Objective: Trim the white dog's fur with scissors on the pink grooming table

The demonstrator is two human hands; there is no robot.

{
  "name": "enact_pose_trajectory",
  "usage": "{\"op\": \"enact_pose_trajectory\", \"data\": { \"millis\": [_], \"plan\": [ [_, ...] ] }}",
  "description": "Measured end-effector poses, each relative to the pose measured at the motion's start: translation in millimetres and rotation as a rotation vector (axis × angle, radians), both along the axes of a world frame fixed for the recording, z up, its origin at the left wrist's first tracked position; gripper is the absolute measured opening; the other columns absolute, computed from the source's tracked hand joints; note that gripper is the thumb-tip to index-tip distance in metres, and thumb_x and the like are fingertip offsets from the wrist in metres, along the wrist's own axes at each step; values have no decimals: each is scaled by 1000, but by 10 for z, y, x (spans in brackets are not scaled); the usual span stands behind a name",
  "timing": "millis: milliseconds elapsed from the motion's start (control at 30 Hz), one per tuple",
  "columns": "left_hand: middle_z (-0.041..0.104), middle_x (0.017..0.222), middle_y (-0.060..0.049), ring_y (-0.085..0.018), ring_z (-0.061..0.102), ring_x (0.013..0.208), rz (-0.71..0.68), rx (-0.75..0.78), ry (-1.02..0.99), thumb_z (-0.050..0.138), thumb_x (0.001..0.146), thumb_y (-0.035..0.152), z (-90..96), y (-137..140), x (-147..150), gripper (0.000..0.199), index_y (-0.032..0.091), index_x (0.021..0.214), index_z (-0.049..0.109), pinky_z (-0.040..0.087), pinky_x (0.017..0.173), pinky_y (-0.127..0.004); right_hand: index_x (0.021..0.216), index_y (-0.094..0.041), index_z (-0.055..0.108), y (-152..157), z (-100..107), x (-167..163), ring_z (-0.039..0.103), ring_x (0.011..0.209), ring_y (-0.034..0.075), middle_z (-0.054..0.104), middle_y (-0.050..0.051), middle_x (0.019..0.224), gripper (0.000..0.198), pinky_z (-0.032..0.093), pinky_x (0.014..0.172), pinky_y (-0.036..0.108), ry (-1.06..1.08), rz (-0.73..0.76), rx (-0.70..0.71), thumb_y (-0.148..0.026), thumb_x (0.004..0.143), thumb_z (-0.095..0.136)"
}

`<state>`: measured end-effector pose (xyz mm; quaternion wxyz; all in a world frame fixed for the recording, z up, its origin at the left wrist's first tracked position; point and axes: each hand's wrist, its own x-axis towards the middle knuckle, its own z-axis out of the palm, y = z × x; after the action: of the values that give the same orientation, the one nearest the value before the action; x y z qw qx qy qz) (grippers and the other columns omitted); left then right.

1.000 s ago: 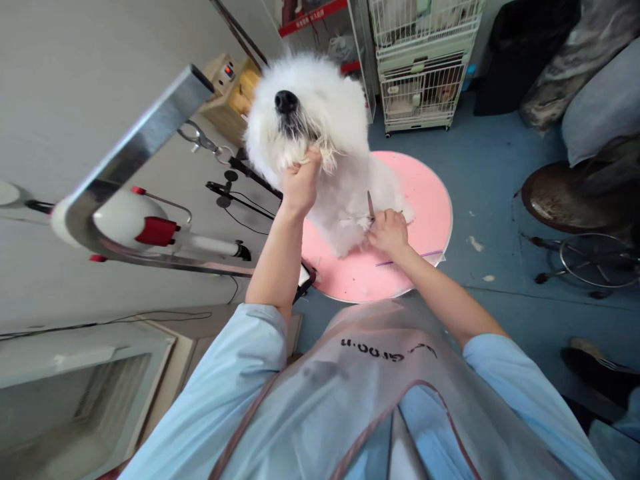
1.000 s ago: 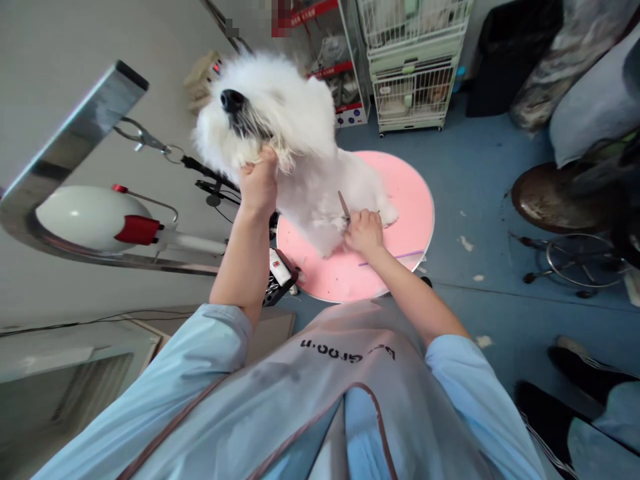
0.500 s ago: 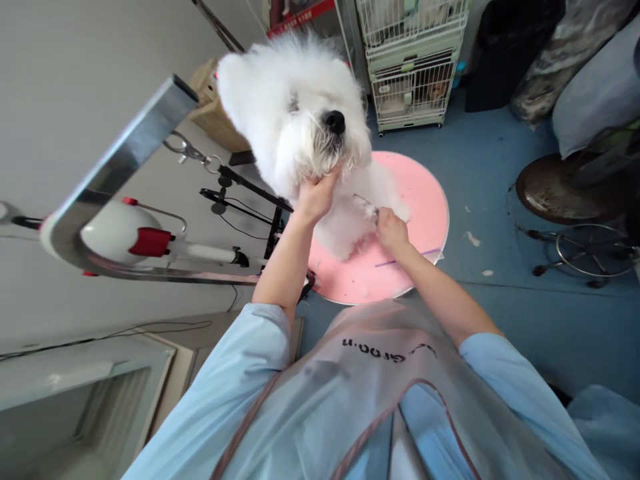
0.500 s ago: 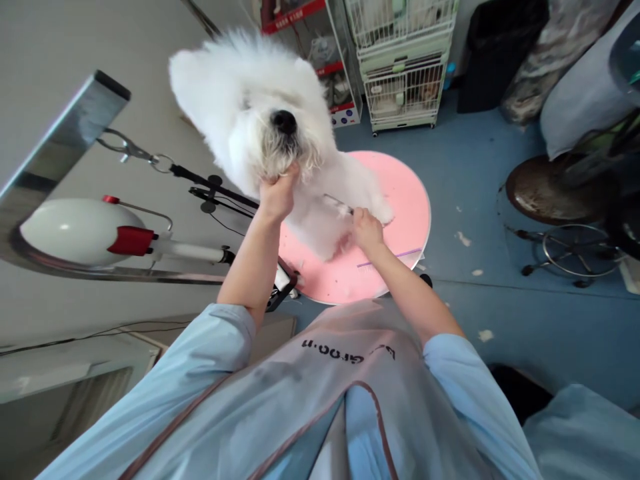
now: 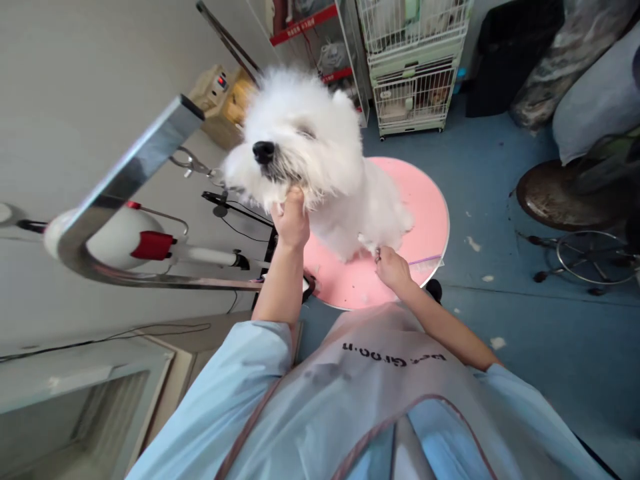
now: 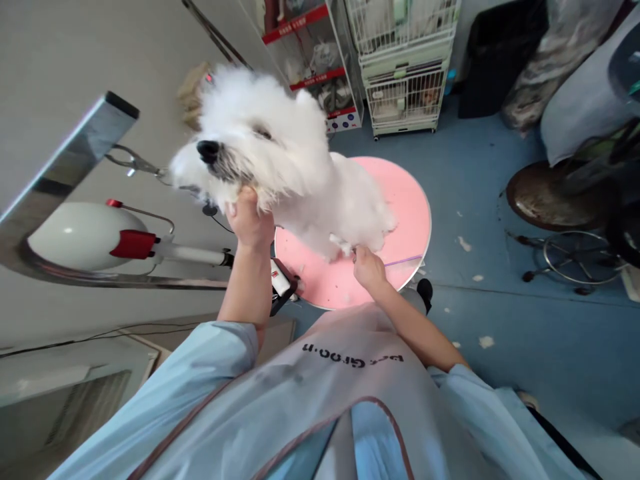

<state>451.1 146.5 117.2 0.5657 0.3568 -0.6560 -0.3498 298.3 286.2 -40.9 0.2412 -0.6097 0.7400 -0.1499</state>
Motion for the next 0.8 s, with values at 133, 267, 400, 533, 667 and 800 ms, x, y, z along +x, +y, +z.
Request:
{"op": "enact_pose_trajectory", "data": {
  "millis": [133,267,400,533,667,800],
  "plan": [
    [73,107,-5,-26,62,123,-12,-81,67,66,77,70,13,-59,-131,56,21,104,73,45,111,-38,107,-11,58,-350,209,-16,57,98,31,61,19,106,25,37,84,38,182,-21,-231,-29,91,51],
    [73,100,-3,-24,64,122,-25,-100,57,65,79,69,-46,-92,-171,52,22,99,74,44,112,-39,104,-11,59,-501,167,-197,54,81,24,60,14,94,25,35,75,35,230,-6,-265,-10,92,37],
    [72,94,-3,-24,67,115,-42,-83,58,65,79,68,-149,-142,-231,50,21,94,74,45,112,-41,101,-10,60,-513,131,-262,52,84,27,59,16,95,19,34,77,37,273,5,-312,-18,90,46],
    [72,92,-4,-23,69,109,-48,-58,56,66,79,69,-198,-118,-312,52,19,91,73,48,109,-39,103,-10,60,-574,201,-234,51,82,25,59,16,95,24,33,76,36,273,5,-314,-12,92,38],
    [72,89,-3,-21,70,104,-52,-71,33,65,80,67,-238,-116,-383,49,19,87,72,50,106,-36,103,-11,59,-602,223,-225,51,79,24,59,15,93,25,32,73,35,263,29,-311,-12,93,37],
    [71,86,-3,-18,71,101,88,-125,-151,55,91,59,-178,-302,-226,45,17,88,69,55,100,-32,105,-10,59,-652,265,-186,53,85,27,60,17,99,23,33,76,36,291,21,-301,-15,93,39]
  ]
}}
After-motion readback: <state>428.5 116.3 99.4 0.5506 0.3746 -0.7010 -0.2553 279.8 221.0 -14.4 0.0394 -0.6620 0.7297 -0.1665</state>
